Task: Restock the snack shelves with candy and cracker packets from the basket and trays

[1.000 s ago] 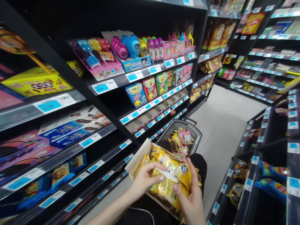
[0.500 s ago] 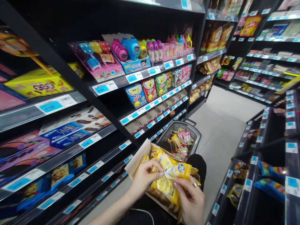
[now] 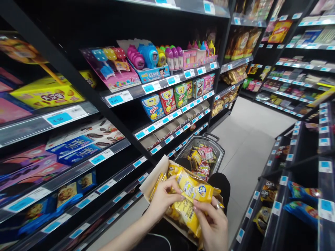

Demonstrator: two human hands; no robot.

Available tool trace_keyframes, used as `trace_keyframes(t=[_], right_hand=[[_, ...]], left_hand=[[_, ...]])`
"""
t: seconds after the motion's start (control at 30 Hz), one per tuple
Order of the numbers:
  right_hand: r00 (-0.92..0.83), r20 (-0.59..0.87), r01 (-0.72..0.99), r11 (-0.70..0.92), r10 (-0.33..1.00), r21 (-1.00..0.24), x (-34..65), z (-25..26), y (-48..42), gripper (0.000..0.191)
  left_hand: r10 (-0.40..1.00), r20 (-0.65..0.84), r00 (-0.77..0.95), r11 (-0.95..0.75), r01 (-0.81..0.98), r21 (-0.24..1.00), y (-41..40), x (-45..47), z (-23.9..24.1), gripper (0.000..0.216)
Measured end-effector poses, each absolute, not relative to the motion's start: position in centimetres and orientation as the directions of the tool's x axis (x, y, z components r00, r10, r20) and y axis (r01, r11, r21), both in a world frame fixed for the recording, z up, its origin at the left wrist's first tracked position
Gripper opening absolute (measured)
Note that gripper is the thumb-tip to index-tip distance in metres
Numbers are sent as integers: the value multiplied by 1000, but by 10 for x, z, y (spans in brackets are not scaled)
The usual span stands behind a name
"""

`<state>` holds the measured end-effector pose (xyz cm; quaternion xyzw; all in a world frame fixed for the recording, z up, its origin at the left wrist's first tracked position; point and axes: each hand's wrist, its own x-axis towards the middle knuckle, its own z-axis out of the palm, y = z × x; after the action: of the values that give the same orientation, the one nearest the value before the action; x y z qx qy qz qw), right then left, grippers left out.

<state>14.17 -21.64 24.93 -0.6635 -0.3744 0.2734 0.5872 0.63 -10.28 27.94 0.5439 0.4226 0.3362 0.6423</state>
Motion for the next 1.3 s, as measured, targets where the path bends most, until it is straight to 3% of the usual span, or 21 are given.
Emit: trace_keyframes(t=[0.17, 0.3, 0.5, 0.63, 0.77, 0.83, 0.9, 0.97, 1.03, 1.1, 1.17, 1.23, 1.3], right_hand=[[525, 89, 234, -43, 846, -971, 145, 253, -221, 16], [642, 34, 231, -151, 766, -961, 136, 250, -218, 29], [672, -138, -28, -161, 728, -987, 132, 246, -213, 40], [625, -228, -248, -87, 746, -965, 141, 245, -216, 27], [578, -294, -419, -32, 761, -907, 151, 249, -221, 24], [538, -362, -507, -50, 761, -861, 154, 257, -226, 23], [517, -422, -580, -57, 745, -812, 156, 267, -233, 24], [535, -415, -592, -24, 736, -806, 158, 274, -240, 24], [572, -378, -545, -6, 728, -838, 159, 276, -246, 26], [624, -329, -470, 4, 709, -882, 162, 272, -250, 28], [666, -207, -336, 41, 717, -941, 167, 265, -250, 30], [677, -17, -116, 83, 736, -990, 172, 260, -249, 23], [666, 141, 126, 76, 732, -989, 176, 259, -248, 10]], left_hand=[[852, -175, 494, 224, -41, 974, -102, -2, 274, 31], [861, -183, 475, 227, -37, 973, -105, -1, 270, 37], [870, -123, 478, 270, -253, 929, -113, 3, 264, 35], [864, -184, 470, 292, -168, 942, -113, 0, 269, 23], [821, -196, 537, 260, -45, 965, -105, -10, 272, 27], [750, -221, 624, 301, -24, 953, -101, -19, 273, 29], [582, -252, 774, 415, -16, 910, -98, -28, 274, 39], [401, -259, 879, 532, 8, 847, -99, -34, 275, 62], [364, -269, 892, 550, 27, 835, -103, -34, 277, 68], [486, -246, 839, 397, 39, 917, -107, -31, 279, 53], [615, -106, 781, 83, 69, 994, -111, -26, 280, 37], [647, 121, 753, -290, 97, 952, -112, -23, 282, 31], [623, 269, 735, -516, 128, 847, -112, -22, 284, 37]])
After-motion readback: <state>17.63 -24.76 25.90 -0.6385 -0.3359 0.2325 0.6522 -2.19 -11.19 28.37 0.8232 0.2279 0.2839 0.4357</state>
